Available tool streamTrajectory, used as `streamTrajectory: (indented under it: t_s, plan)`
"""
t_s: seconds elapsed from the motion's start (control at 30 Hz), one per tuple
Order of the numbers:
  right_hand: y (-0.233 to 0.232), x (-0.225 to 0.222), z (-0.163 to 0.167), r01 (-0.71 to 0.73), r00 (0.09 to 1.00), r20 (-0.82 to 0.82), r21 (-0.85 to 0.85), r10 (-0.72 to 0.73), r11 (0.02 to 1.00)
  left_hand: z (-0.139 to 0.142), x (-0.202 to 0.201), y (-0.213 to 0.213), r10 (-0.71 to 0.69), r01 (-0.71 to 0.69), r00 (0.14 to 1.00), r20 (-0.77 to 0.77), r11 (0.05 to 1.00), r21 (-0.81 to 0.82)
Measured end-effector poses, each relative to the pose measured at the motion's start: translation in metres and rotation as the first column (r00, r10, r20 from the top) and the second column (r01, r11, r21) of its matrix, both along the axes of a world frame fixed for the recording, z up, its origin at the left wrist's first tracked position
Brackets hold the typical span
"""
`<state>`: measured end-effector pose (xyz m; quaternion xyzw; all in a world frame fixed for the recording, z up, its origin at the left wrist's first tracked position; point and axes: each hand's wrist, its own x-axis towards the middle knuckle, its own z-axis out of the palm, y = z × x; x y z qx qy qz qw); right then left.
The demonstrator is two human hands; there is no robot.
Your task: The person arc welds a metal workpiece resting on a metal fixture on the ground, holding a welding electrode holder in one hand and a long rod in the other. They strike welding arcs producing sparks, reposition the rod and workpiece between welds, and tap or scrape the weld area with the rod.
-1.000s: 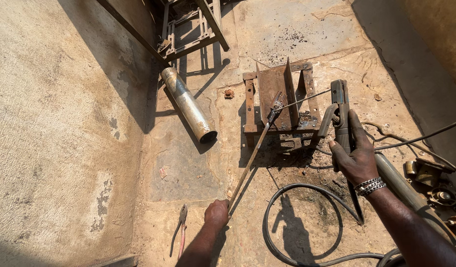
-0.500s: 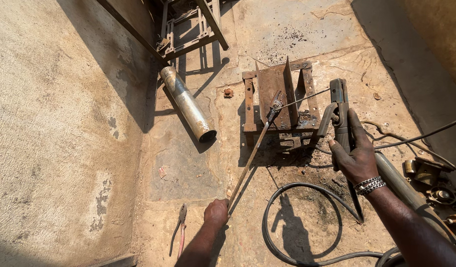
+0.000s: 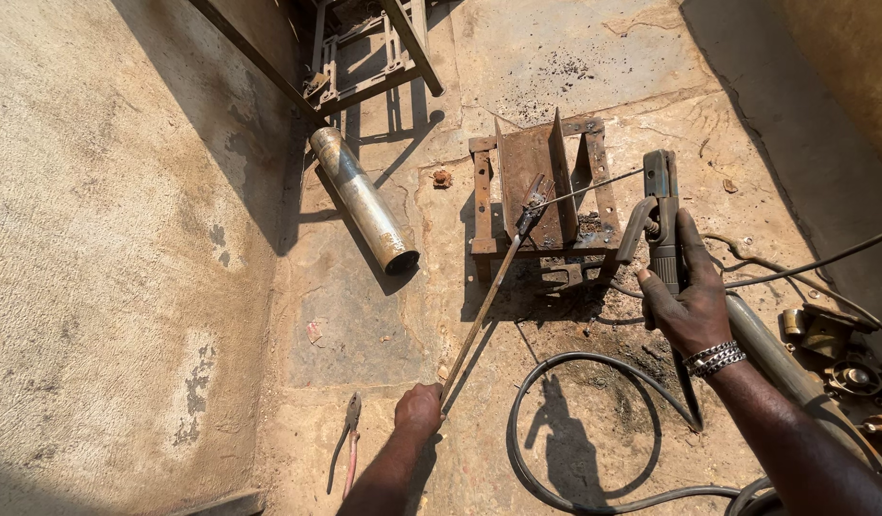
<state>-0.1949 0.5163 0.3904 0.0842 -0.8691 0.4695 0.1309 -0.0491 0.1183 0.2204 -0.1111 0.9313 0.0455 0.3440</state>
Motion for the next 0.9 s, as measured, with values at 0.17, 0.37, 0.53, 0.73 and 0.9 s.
streamTrajectory:
  t_s: [0.17,0.37,0.53,0.73,0.9]
  plan:
    - [0.0,0.0,-0.001,-0.001,1.0,0.028,0.01,0.001,1.0,-0.002,0.0,0.0,0.002,-0.002,1.0,-0.007,1.0,0.005]
    - [-0.001,0.0,0.0,0.029,0.99,0.137,-0.021,-0.026,0.999,-0.004,0.0,-0.002,0.0,0.001,1.0,-0.007,1.0,0.006]
    - [-0.003,0.0,-0.002,0.008,0.998,0.069,-0.017,-0.007,1.0,-0.003,0.0,-0.004,0.003,-0.003,1.0,-0.009,1.0,0.012]
    - [-0.006,0.001,-0.002,0.005,0.999,0.049,-0.012,-0.005,1.0,0.0,0.001,-0.007,-0.01,0.01,1.0,-0.01,1.0,0.004]
    - [-0.01,0.004,0.001,0.074,0.948,0.314,-0.068,-0.049,0.995,0.0,0.001,-0.008,-0.005,0.004,1.0,0.003,1.0,0.02]
